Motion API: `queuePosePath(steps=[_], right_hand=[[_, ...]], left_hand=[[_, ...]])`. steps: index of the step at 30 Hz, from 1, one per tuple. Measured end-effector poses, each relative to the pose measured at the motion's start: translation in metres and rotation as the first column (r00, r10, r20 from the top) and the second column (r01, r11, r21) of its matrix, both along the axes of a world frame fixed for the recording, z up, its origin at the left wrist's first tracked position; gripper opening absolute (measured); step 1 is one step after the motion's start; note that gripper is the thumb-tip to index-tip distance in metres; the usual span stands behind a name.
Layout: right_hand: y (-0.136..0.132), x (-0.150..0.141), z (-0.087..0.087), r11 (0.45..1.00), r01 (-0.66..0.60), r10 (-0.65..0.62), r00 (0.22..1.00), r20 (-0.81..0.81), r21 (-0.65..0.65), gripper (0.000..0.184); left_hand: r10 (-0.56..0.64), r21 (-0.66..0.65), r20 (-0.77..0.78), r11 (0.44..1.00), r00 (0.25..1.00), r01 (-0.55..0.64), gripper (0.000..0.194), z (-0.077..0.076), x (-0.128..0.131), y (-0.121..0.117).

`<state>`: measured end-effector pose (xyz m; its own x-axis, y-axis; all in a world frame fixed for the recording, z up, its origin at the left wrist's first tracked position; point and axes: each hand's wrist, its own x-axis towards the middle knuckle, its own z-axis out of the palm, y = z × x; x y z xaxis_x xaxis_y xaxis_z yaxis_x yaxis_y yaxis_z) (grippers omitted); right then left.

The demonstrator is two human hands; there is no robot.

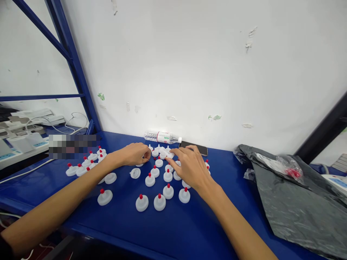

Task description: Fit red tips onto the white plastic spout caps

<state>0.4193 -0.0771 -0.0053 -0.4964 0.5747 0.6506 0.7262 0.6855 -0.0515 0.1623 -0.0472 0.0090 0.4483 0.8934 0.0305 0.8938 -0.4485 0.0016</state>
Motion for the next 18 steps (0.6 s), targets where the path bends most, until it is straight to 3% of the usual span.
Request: queuePosePath(steps=[11, 13, 18], right_hand=[[-0.002, 0.001, 0.001, 1.000, -0.001, 0.001, 1.000, 0.000, -0.008, 0.026], [-0.002, 0.001, 0.001, 1.000, -0.001, 0.001, 1.000, -0.002, -0.008, 0.025], [-0.001, 0.000, 0.001, 1.000, -0.011, 0.011, 1.000, 0.008, -0.026, 0.025]], left_hand=[[-0.060, 0.012, 0.163, 0.998, 0.985, 0.059, 0.020, 0.007, 0.001, 0.003], [-0.102, 0.033, 0.304, 0.995, 0.947, 0.097, 0.021, 0.010, 0.003, 0.003], [-0.135, 0.015, 0.631, 0.987, 0.763, 0.162, 0.029, 0.018, 0.011, -0.001]])
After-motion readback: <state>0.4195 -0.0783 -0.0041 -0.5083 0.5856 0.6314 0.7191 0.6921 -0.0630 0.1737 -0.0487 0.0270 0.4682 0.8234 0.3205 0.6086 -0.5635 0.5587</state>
